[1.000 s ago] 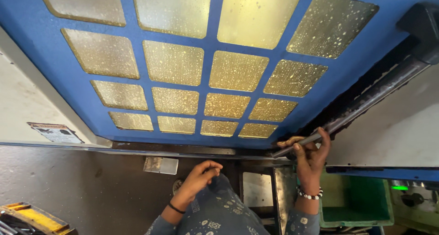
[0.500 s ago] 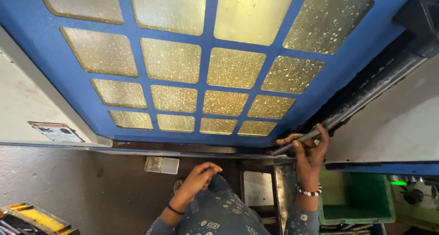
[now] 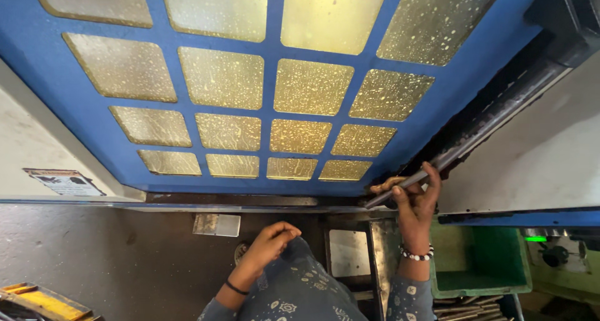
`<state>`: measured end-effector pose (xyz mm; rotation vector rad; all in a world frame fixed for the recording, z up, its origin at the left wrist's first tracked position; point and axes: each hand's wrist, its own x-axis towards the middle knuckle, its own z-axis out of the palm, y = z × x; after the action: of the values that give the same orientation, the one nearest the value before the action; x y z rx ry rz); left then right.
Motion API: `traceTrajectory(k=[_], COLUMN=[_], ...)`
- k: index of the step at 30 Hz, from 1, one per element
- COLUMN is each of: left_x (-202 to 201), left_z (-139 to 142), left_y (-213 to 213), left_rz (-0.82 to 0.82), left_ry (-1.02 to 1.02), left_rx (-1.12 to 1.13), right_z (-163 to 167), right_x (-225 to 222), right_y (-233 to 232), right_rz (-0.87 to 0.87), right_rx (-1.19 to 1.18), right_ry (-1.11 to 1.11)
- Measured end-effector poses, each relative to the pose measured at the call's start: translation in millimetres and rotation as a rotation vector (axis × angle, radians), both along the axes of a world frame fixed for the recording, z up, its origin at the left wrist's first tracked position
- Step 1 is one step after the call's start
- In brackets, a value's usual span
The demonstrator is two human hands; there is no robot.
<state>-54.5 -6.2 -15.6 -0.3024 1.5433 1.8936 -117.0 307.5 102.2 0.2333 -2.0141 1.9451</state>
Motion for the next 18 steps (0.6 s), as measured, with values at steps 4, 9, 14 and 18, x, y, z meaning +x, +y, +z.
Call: traceTrajectory(k=[4,9,14,18], left_x=[2.3,6.0,5.7,9.7], left_z=[-1.2,3.1,14.2,23.1], left_y=[0.1,0.7,-1.7,-7.0], left_rz=[0.0,0.006,0.009,0.011], left_ry=[0.004,-0.002,-0.001,0.009], left_rx=[0.005,-0.004,-0.034,0.033], right_z=[3.7,9.1,11.7,11.5], right_x=[0.2,4.6,4.2,8.4], right_y=[-2.5,-7.0,-7.7,-10.3], right_rz=[0.007,0.015,0.009,0.033], right_rx=[-0.002,-0.029,0.003,-0.043], right_ry=[-0.008,-0.005,0.015,0.028])
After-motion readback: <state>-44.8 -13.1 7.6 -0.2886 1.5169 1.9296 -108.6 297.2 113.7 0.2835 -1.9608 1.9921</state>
